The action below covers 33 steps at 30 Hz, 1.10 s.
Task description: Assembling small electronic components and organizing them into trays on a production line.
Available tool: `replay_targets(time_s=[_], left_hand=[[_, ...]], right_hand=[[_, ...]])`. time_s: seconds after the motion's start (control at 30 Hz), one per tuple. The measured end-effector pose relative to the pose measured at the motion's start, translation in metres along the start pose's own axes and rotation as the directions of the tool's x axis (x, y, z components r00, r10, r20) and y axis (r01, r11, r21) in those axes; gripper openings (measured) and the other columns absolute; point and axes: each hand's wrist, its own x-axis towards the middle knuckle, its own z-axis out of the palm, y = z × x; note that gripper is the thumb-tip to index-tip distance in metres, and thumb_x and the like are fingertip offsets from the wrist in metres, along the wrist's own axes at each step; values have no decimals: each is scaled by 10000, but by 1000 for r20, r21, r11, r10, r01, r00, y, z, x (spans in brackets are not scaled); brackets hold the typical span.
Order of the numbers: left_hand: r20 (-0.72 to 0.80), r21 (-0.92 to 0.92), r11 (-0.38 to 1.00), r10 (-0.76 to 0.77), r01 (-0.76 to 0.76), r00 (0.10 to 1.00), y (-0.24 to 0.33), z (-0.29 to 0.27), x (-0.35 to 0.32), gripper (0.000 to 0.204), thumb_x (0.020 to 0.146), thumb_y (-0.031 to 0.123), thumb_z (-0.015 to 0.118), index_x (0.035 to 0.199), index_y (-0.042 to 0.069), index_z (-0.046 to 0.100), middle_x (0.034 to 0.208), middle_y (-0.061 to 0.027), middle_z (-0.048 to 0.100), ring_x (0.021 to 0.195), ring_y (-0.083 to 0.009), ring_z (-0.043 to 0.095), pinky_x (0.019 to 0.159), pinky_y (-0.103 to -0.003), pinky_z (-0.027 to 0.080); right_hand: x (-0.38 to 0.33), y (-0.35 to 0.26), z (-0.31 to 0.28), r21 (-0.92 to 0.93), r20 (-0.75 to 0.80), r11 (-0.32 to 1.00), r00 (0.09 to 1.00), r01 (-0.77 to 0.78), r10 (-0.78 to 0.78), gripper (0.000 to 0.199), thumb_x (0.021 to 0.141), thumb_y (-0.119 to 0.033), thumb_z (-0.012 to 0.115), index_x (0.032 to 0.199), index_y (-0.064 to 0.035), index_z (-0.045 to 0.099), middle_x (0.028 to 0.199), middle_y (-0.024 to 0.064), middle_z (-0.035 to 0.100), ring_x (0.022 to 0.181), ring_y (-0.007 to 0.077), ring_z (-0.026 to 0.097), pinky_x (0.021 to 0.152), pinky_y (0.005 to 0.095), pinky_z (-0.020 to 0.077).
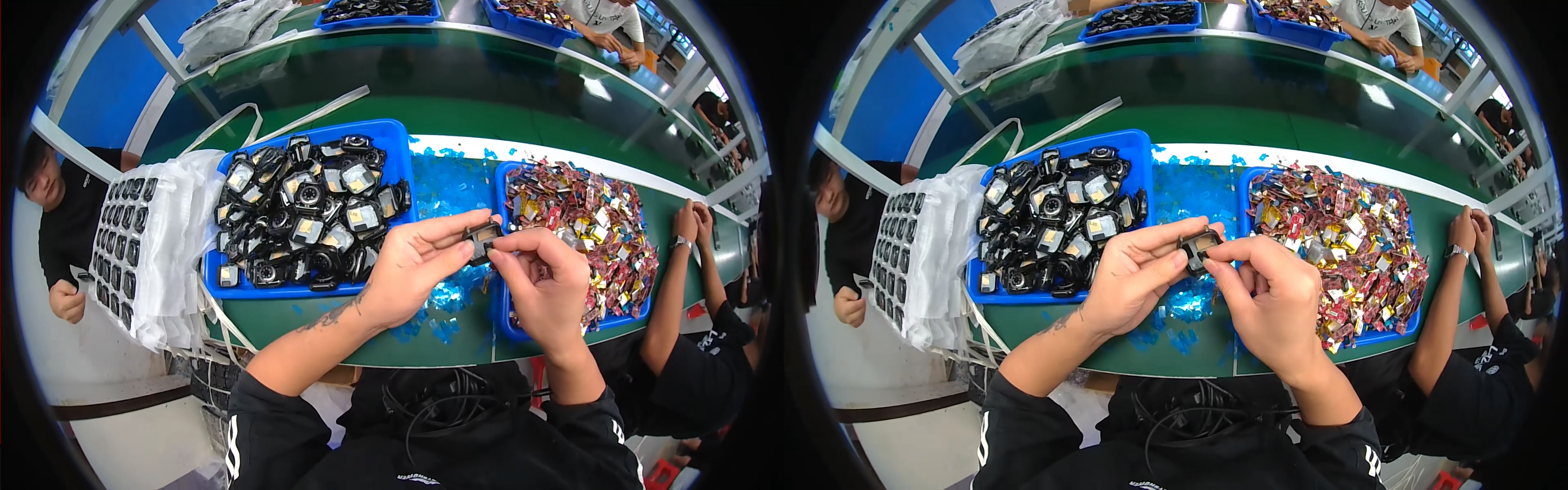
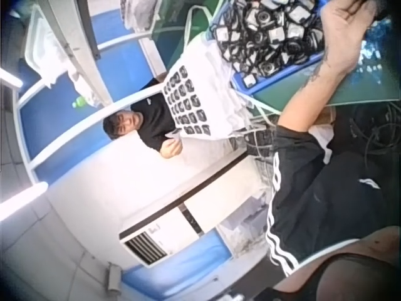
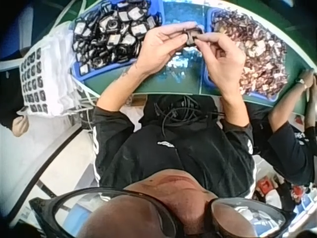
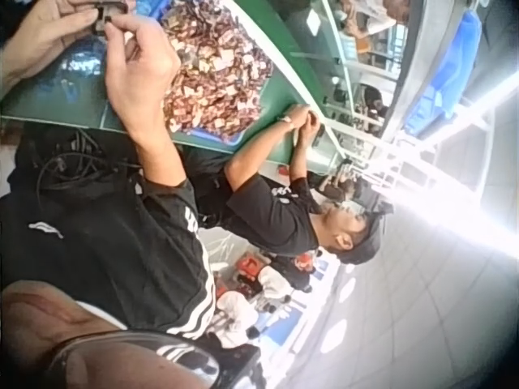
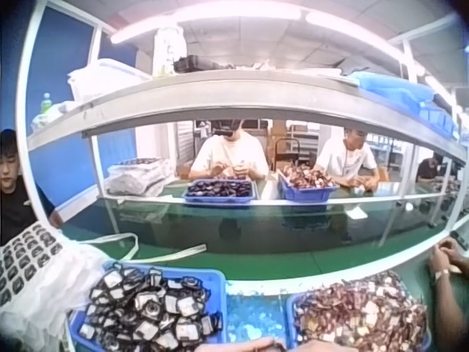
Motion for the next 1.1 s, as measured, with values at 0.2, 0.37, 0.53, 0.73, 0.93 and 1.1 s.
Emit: replay_targets(time_s=[0.2, 0.37, 0.53, 0.73, 0.93, 1.1], left_hand=[[-27, -88, 996, -18, 15, 999, 1, 6, -1, 419, 926, 49, 585, 1317, -58, 481, 1165, -133, 630, 1049, -149, 602, 943, -288, 484], [-18, -99, 993, -60, 58, 998, -2, 7, -3, 423, 940, 55, 547, 1335, -60, 444, 1237, -144, 579, 1139, -204, 572, 1001, -365, 463], [8, -24, 1000, 8, -8, 1000, -14, 4, -4, 430, 961, 92, 519, 1340, -84, 417, 1250, -145, 565, 1163, -201, 553, 1014, -365, 449], [72, 41, 999, 25, -28, 997, -15, 5, -5, 432, 974, 72, 473, 1353, -109, 375, 1300, -190, 519, 1190, -248, 534, 1037, -396, 426], [83, 102, 993, 50, -58, 995, -13, 4, -5, 437, 978, 66, 456, 1360, -119, 355, 1347, -216, 475, 1234, -267, 495, 1057, -407, 405], [73, 137, 990, 30, -40, 997, -14, 4, -6, 442, 980, 71, 456, 1364, -120, 353, 1357, -210, 468, 1242, -258, 487, 1065, -396, 391]], right_hand=[[2, -4, -1, -100, 32, 993, 998, 59, -56, 123, 729, 39, 728, 817, -22, 668, 653, 34, 594, 471, 81, 445, 432, 237, 340], [7, -4, 1, -45, 19, 998, 999, 46, -45, 123, 726, 34, 730, 815, -23, 667, 707, 53, 640, 482, 85, 476, 437, 235, 364], [4, -8, -5, -114, 67, 993, 997, 38, -31, 124, 727, 33, 730, 820, -27, 672, 695, 54, 633, 475, 99, 482, 437, 240, 372], [3, -11, -1, -114, 40, 986, 992, 126, -122, 136, 721, 34, 729, 829, -30, 679, 663, 62, 613, 432, 117, 463, 419, 255, 359], [3, -9, -3, -72, 85, 996, 995, 54, -48, 99, 762, 67, 704, 838, 8, 677, 665, -29, 581, 517, -10, 397, 449, 177, 282], [4, -10, -1, -62, 57, 996, 997, 58, -54, 125, 712, 48, 722, 804, -30, 687, 657, 60, 617, 431, 102, 434, 417, 253, 346]])
